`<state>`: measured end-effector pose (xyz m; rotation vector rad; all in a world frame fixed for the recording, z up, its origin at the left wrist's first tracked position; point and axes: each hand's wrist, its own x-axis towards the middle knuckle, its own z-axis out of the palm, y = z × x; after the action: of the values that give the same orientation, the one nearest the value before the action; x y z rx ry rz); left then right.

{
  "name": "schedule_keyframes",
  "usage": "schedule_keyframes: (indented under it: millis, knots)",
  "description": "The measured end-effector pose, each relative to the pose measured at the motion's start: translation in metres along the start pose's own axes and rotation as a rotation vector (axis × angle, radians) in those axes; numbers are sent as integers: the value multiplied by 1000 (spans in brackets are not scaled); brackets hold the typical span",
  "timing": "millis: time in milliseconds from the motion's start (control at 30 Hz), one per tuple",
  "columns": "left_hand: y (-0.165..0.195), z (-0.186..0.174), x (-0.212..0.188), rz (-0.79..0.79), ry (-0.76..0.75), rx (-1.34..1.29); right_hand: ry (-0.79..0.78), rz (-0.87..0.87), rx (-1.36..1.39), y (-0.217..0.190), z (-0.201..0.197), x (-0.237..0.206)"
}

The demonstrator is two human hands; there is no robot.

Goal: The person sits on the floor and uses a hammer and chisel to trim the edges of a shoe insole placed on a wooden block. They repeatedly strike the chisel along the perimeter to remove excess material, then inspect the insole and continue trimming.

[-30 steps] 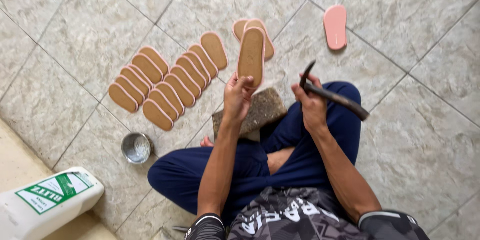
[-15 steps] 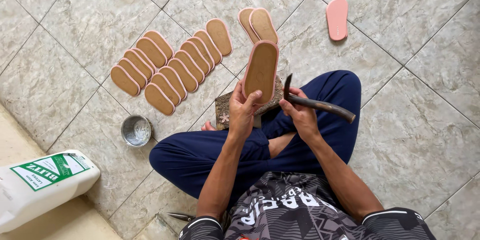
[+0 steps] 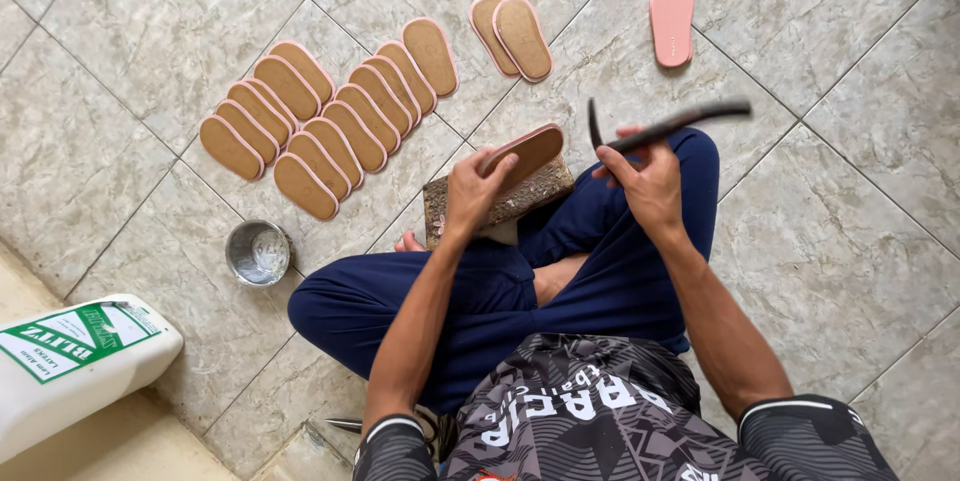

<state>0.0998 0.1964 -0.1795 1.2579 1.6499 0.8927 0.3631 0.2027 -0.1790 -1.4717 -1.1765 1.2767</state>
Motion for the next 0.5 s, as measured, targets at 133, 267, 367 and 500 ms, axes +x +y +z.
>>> schedule_keyframes:
  millis: [133,267,367,500]
  knots:
    - [-23,-4,53,96,-105,86,-115,-8,-329,-15,5,35]
    - [-32,-4,76,-24,-311,-79,-242,-40,-691,-25,21,79]
    - [-38,3,77,-11,-375,-10,-327,-116,-836,-26,34,107]
    - [-47,9,77,-61,-403,-66,-495,-179,-1001,-26,50,132]
